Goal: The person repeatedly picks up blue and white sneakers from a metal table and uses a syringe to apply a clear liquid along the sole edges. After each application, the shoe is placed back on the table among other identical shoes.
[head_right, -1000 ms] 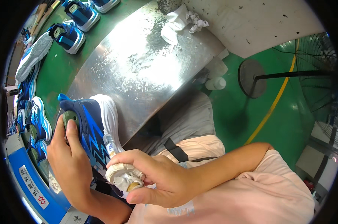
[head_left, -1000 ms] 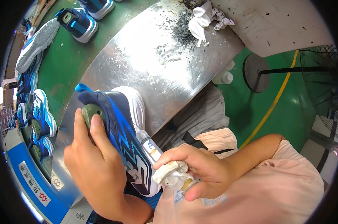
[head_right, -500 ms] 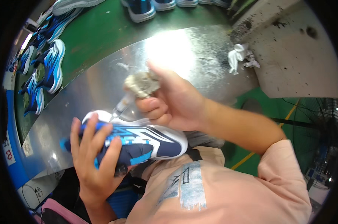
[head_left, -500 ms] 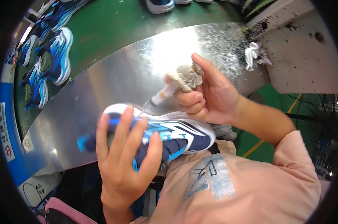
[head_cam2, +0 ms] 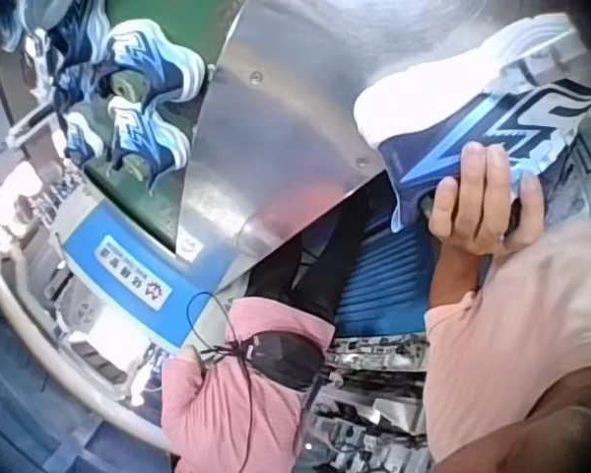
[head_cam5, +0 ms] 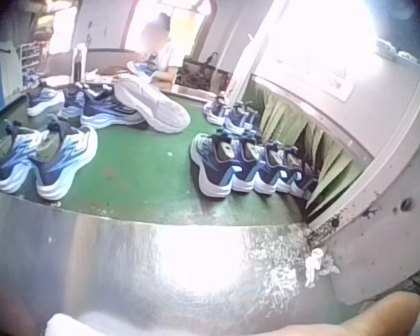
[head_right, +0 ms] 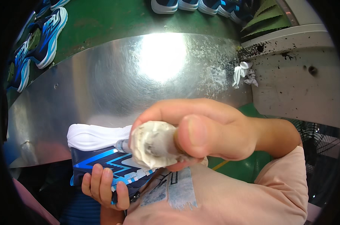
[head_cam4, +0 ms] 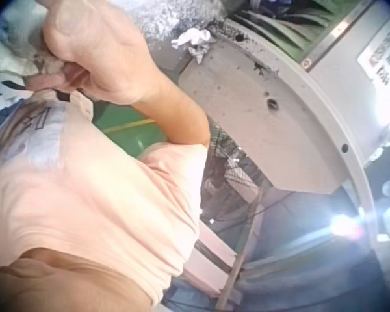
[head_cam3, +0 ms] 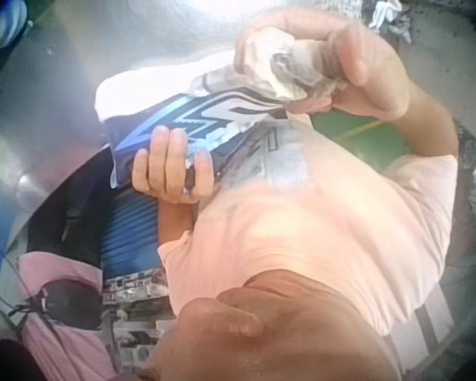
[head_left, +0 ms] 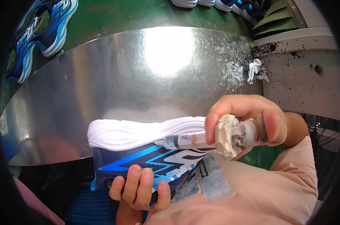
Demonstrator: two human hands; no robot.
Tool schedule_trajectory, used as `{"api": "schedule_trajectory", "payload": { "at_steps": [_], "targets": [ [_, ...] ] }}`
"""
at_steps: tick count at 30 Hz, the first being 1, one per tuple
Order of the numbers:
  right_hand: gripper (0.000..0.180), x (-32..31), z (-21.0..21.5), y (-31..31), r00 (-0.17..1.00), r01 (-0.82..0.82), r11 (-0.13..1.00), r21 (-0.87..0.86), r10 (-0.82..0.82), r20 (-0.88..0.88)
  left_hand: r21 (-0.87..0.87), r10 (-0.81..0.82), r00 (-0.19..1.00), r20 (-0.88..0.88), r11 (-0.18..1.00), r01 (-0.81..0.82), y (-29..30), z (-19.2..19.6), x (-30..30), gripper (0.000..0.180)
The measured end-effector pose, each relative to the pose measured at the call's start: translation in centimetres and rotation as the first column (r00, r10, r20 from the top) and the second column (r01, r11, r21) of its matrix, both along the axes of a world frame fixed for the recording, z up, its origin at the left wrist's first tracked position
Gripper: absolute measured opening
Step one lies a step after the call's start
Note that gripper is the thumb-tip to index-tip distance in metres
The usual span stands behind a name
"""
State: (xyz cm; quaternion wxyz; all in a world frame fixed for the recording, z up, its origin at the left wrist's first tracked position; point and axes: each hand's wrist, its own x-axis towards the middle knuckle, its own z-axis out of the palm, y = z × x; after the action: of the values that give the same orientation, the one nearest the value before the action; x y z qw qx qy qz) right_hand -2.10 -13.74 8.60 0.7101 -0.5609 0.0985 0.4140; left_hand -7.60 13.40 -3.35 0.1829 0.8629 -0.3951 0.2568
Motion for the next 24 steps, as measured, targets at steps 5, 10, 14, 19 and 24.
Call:
{"api": "schedule_trajectory", "payload": {
  "at_steps": [5,10,14,19,24],
  "targets": [
    [0.093,-1.3,1.2,-0.2,0.983,0.152,0.988,-0.028,-0.154,-0.100,0.058,0.023,0.998,0.062,0.998,-0.026,0.4,-0.3,-0.8,0.036],
    [0.070,-3.5,1.3,-1.4,0.918,0.385,0.921,0.058,-0.377,-0.123,0.018,0.061,0.998,-0.008,0.998,-0.061,-0.2,-0.3,-1.0,0.039],
    [0.077,-4.9,1.6,-3.4,0.974,0.225,0.970,0.097,-0.223,-0.026,0.026,0.110,0.994,0.010,0.994,-0.110,-0.2,0.2,-1.1,0.039],
    [0.095,-6.9,1.8,-4.8,0.991,0.120,0.992,-0.028,-0.119,0.061,0.056,0.154,0.988,0.026,0.986,-0.155,-0.8,0.6,-1.2,0.041],
    [0.095,-10.5,-1.1,-6.5,0.938,0.304,0.944,0.129,-0.320,0.133,0.149,0.105,0.994,0.032,0.983,-0.109,-1.1,1.3,-0.7,0.045]
  ]
}}
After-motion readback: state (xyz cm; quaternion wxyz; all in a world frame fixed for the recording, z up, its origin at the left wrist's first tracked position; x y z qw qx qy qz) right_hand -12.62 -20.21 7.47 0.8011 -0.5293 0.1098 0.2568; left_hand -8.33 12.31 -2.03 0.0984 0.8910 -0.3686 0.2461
